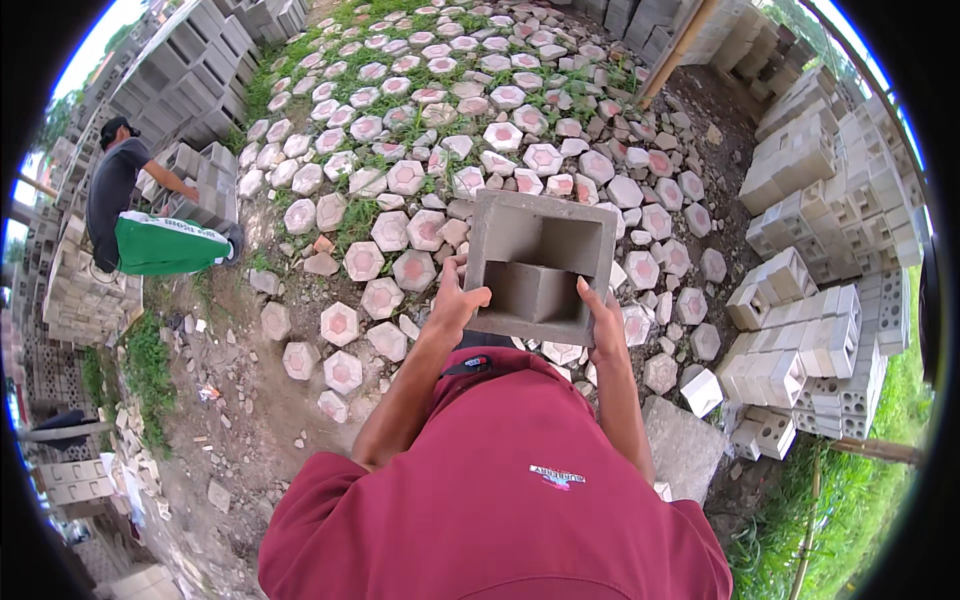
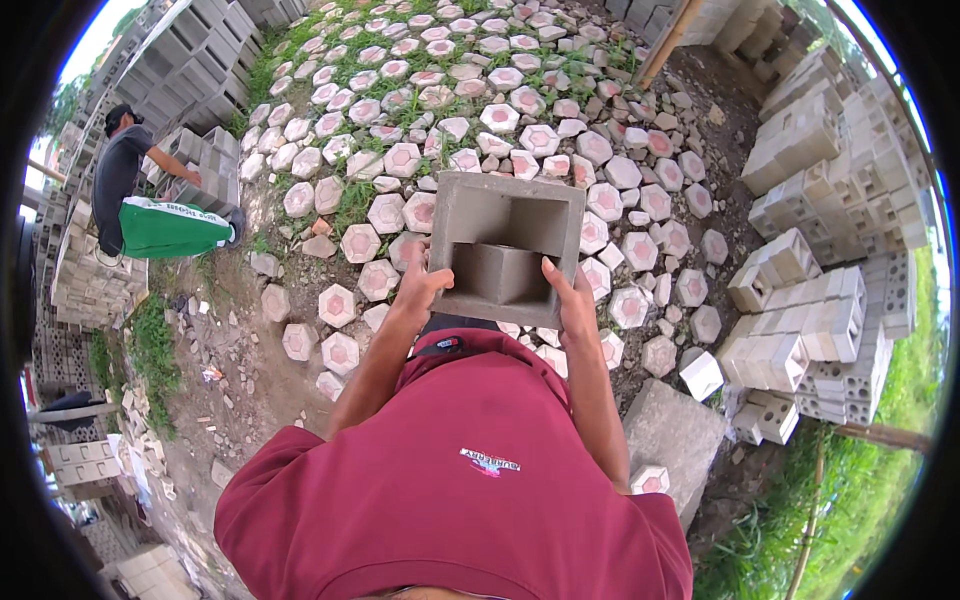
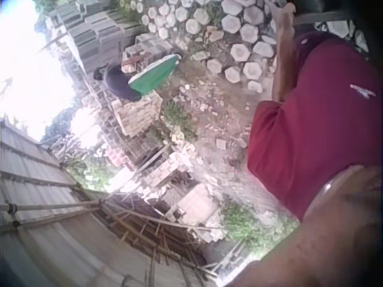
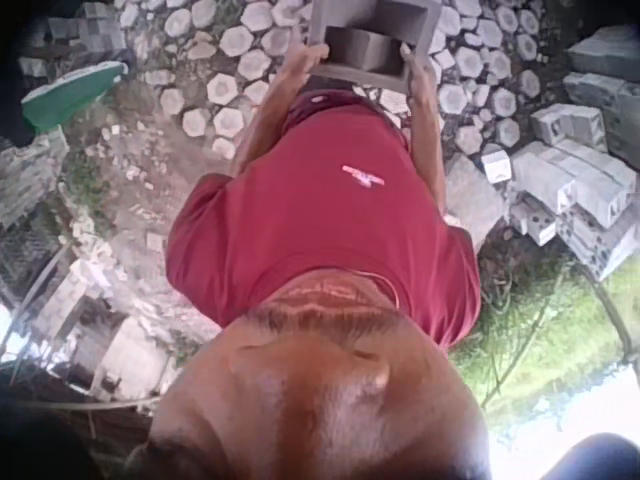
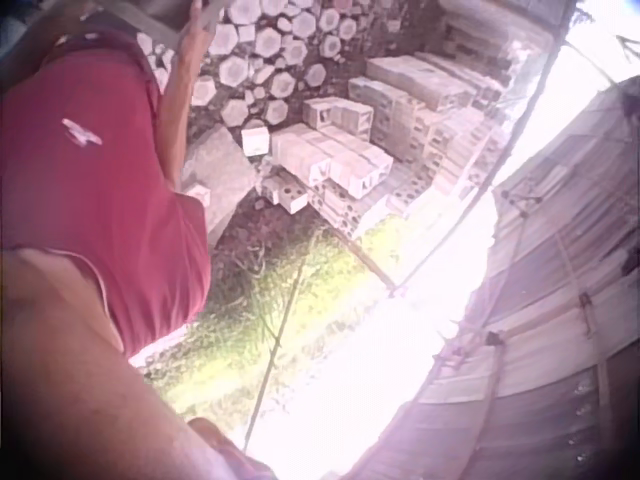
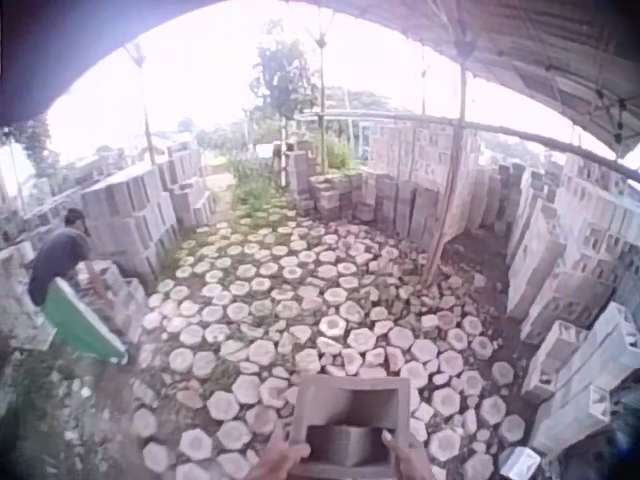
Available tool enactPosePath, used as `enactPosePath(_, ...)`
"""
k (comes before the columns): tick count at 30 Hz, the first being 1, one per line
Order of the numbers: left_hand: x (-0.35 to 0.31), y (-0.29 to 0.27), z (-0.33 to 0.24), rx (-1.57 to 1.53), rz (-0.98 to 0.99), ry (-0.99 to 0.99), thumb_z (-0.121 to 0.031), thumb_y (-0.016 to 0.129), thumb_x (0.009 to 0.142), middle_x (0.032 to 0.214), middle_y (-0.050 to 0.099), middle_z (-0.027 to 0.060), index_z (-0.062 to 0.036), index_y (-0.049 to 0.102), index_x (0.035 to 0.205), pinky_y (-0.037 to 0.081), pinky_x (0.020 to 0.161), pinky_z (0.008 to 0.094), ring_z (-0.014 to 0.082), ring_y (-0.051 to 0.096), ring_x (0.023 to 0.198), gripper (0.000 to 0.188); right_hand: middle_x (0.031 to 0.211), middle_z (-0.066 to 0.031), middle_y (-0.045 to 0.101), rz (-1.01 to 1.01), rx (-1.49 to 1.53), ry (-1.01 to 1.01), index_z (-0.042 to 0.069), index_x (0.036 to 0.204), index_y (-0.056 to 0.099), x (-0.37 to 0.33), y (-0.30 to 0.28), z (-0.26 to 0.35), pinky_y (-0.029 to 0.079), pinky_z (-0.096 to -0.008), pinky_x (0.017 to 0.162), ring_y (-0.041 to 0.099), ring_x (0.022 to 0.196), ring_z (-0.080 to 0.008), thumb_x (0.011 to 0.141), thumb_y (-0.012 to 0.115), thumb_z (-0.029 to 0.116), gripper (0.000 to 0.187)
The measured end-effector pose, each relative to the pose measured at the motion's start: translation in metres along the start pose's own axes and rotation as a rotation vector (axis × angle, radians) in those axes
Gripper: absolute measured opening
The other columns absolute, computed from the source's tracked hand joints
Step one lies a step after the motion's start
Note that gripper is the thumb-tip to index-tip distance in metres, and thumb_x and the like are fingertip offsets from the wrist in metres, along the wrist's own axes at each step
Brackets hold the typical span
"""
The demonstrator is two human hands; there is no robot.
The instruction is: The person carries concrete blocks from a pile and places them individually onto another stack in an outdoor storage area.
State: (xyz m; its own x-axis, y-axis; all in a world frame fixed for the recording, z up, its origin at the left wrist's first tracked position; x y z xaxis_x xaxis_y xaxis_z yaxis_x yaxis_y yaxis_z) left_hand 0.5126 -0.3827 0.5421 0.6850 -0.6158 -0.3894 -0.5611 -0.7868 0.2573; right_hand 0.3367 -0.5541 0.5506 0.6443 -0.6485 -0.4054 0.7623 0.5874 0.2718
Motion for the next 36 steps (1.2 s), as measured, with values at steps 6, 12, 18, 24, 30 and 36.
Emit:
enactPosePath(6, 0.090, 0.026, -0.040, -0.068, -0.084, 0.037, 0.000, 0.062, 0.066, 0.097, 0.055, 0.0085, -0.0027, 0.040, 0.122, 0.043, 0.065, 0.0277, 0.0138, 0.051, 0.075, 0.061, 0.118, -0.0140, 0.060, 0.093, -0.058, -0.005, -0.005, 0.129, 0.050, 0.120, 0.012, 0.049, 0.043, -0.0344, 0.094, 0.056, 0.108, -0.0219, 0.084, 0.072, 0.029, 0.060)
enactPosePath(12, 0.171, 0.048, -0.091, -0.045, -0.191, 0.073, -0.003, 0.062, 0.064, 0.093, 0.053, 0.0072, -0.0049, 0.043, 0.120, 0.040, 0.067, 0.0294, 0.0165, 0.050, 0.079, 0.059, 0.113, -0.0124, 0.060, 0.118, -0.056, 0.003, -0.004, 0.124, 0.053, 0.212, 0.025, 0.104, 0.046, -0.0337, 0.091, 0.058, 0.103, -0.0217, 0.081, 0.067, 0.017, 0.049)
enactPosePath(18, 0.250, 0.063, -0.125, -0.076, -0.158, 0.049, -0.003, 0.061, 0.063, 0.093, 0.054, 0.0077, -0.0053, 0.042, 0.119, 0.041, 0.067, 0.0297, 0.0160, 0.050, 0.079, 0.060, 0.111, -0.0115, 0.061, 0.184, -0.072, 0.028, -0.003, 0.125, 0.052, 0.292, 0.035, 0.142, 0.046, -0.0323, 0.089, 0.059, 0.100, -0.0204, 0.080, 0.064, 0.013, 0.050)
enactPosePath(24, 0.331, 0.060, -0.136, -0.056, -0.195, 0.003, -0.002, 0.061, 0.065, 0.097, 0.053, 0.0097, 0.0004, 0.038, 0.125, 0.044, 0.066, 0.0296, 0.0161, 0.052, 0.078, 0.065, 0.111, -0.0111, 0.061, 0.190, -0.130, 0.053, -0.004, 0.127, 0.051, 0.366, 0.057, 0.177, 0.045, -0.0324, 0.090, 0.058, 0.101, -0.0197, 0.077, 0.065, 0.012, 0.055)
enactPosePath(30, 0.437, 0.070, -0.161, -0.051, -0.229, -0.027, 0.002, 0.057, 0.064, 0.087, 0.053, 0.0060, -0.0013, 0.041, 0.119, 0.040, 0.060, 0.0264, 0.0135, 0.049, 0.070, 0.058, 0.109, -0.0109, 0.062, 0.185, -0.139, 0.050, -0.003, 0.128, 0.051, 0.485, 0.062, 0.189, 0.046, -0.0314, 0.088, 0.058, 0.100, -0.0195, 0.071, 0.068, 0.011, 0.062)
enactPosePath(36, 0.575, 0.082, -0.199, 0.024, -0.249, -0.043, 0.000, 0.062, 0.062, 0.086, 0.054, 0.0057, -0.0014, 0.045, 0.115, 0.040, 0.058, 0.0284, 0.0134, 0.050, 0.069, 0.056, 0.101, -0.0094, 0.062, 0.138, -0.184, 0.049, -0.003, 0.137, 0.043, 0.623, 0.069, 0.223, 0.047, -0.0279, 0.080, 0.057, 0.088, -0.0171, 0.065, 0.066, 0.008, 0.076)
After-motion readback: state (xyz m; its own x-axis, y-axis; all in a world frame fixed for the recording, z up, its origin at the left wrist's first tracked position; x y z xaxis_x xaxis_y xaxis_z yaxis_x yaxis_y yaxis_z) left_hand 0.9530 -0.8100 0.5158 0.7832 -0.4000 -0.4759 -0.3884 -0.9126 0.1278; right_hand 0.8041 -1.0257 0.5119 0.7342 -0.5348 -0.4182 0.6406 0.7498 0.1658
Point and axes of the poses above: each hand's wrist, its own x-axis towards the middle knuckle, its own y-axis out of the palm, z = x × y, the point moved 6 cm from there along x, towards the middle knuckle
